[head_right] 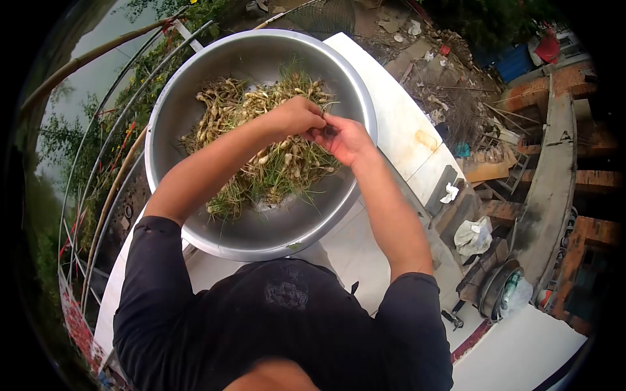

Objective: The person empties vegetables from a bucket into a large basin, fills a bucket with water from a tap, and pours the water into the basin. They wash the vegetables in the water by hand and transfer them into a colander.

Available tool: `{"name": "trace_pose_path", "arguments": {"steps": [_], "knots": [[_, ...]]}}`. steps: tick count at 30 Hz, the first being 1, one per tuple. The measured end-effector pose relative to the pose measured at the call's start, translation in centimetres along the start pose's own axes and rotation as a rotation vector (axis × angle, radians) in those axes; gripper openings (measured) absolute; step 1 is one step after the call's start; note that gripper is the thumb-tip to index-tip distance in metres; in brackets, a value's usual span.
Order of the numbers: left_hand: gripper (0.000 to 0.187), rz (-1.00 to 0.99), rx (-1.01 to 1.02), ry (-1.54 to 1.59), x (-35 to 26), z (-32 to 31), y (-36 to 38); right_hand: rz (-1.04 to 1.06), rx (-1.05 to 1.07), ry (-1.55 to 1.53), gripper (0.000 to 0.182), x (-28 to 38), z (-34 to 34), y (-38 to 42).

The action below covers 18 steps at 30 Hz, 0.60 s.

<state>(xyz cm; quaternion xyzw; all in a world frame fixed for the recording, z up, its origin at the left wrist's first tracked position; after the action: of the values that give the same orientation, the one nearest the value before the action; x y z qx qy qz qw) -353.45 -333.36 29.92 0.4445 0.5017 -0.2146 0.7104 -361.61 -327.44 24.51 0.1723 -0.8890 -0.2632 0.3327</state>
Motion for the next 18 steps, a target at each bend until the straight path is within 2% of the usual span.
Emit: {"name": "trace_pose_path", "arguments": {"steps": [1,2,3,4,6,7,8,9,10,11,12,13,14,15,17,18], "knots": [[0.052,-0.140,-0.131,0.103,-4.9,1.3,-3.0,0.287,0.062,-0.110,0.030,8.2,1.2,-0.2],[0.071,-0.321,-0.227,0.035,-10.7,2.7,-4.4,0.526,-0.002,-0.229,0.041,15.9,3.3,0.9],[0.076,-0.426,-0.405,-0.054,-14.9,4.8,-4.8,0.725,-0.317,-0.303,0.049,20.7,5.9,3.7],[0.068,-0.727,-0.515,-0.137,-18.5,6.2,-4.3,0.770,-0.568,-0.323,0.048,23.2,8.1,5.7],[0.076,-0.694,-0.694,-0.375,-18.9,8.2,-2.4,0.736,-0.554,0.036,0.044,24.2,10.0,6.3],[0.059,-0.581,-0.512,-0.473,-16.4,7.9,-2.9,0.709,-0.537,0.216,0.042,23.9,10.3,6.3],[0.057,-0.579,-0.554,-0.569,-12.7,8.4,-2.9,0.651,-0.491,0.296,0.038,21.6,9.7,6.2],[0.058,-0.396,-0.387,-0.678,-9.0,7.2,-2.4,0.595,-0.444,0.376,0.035,18.3,8.3,6.3],[0.066,-0.391,-0.310,-0.819,-5.3,6.2,-1.8,0.524,-0.402,0.459,0.028,14.9,7.2,5.8],[0.073,-0.267,-0.232,-0.973,-1.6,4.8,-1.3,0.462,-0.296,0.521,0.028,11.6,6.5,4.5],[0.077,-0.061,-0.160,-1.203,1.4,3.5,-0.4,0.386,-0.248,0.632,0.029,8.5,5.1,3.5],[0.075,0.004,-0.173,-1.260,4.0,3.0,0.2,0.322,-0.219,0.745,0.031,5.6,4.0,2.4],[0.074,0.008,-0.174,-1.285,4.9,2.6,1.1,0.285,-0.216,0.857,0.035,3.1,3.1,1.2],[0.072,0.012,-0.173,-1.311,5.6,2.4,2.1,0.360,-0.228,1.088,0.053,1.2,3.6,-1.1],[0.068,-0.011,-0.194,-1.333,6.9,2.3,3.9,0.371,-0.270,1.341,0.073,-1.0,1.7,-3.2],[0.065,-0.035,-0.214,-1.326,7.6,2.4,5.0,0.229,-0.301,1.340,0.086,-2.6,2.4,-5.1]]}}
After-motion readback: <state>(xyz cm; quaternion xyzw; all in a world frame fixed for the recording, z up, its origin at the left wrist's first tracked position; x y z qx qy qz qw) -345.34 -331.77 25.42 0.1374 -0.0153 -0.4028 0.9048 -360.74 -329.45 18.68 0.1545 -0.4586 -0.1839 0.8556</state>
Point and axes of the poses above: each hand's wrist, its own y-axis away from the middle knuckle, its own z-axis out of the back of the hand, x = y × z, the point moved 8 cm from there along -y, towards the middle knuckle, and after that the axes turned 4 degrees about -z, right-handed, at the moved point
